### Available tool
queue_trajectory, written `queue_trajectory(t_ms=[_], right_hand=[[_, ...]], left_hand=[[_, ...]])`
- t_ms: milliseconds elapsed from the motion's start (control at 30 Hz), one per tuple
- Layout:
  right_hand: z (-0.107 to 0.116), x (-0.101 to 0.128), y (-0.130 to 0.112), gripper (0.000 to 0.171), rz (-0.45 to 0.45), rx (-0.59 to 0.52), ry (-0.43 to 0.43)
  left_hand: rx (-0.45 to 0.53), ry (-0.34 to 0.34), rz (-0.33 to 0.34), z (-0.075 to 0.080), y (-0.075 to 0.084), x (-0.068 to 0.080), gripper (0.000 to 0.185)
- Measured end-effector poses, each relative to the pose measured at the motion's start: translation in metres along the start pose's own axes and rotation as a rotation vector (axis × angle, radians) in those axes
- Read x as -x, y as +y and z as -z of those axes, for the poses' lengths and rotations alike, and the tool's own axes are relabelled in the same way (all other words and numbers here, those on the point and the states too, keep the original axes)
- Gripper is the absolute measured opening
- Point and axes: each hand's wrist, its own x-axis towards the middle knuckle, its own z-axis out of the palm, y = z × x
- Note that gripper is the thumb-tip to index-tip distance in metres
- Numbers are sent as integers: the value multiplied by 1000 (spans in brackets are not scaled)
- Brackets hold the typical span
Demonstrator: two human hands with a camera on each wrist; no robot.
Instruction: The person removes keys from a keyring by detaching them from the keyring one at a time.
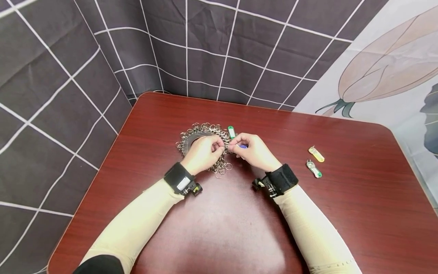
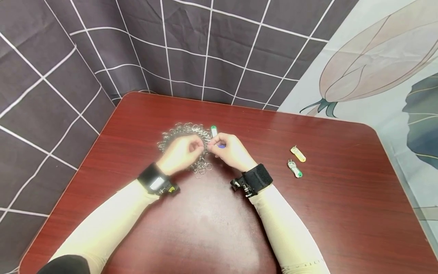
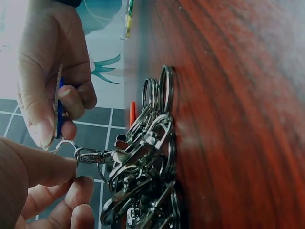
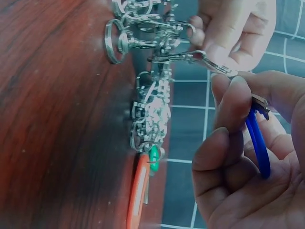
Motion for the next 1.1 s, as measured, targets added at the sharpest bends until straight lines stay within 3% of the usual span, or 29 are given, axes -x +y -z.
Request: queue_trajectory(t_ms=[300, 533, 767, 1033, 1100], right_hand=[[1, 4, 4, 8, 27, -33, -22], [4, 3, 6, 7, 79, 5, -43], [8, 5, 6, 6, 64, 21, -64], [6, 13, -26, 17, 26, -34, -87], [4, 12, -24, 19, 38, -19, -78]], left_hand=[[-18, -21, 27, -1, 0, 1, 4], [-10, -18, 55, 1, 1, 0, 5], [10, -14, 47, 1, 5, 0, 7], [16, -23, 65, 0, 2, 0, 6], [15, -21, 62, 0, 2, 0, 6]])
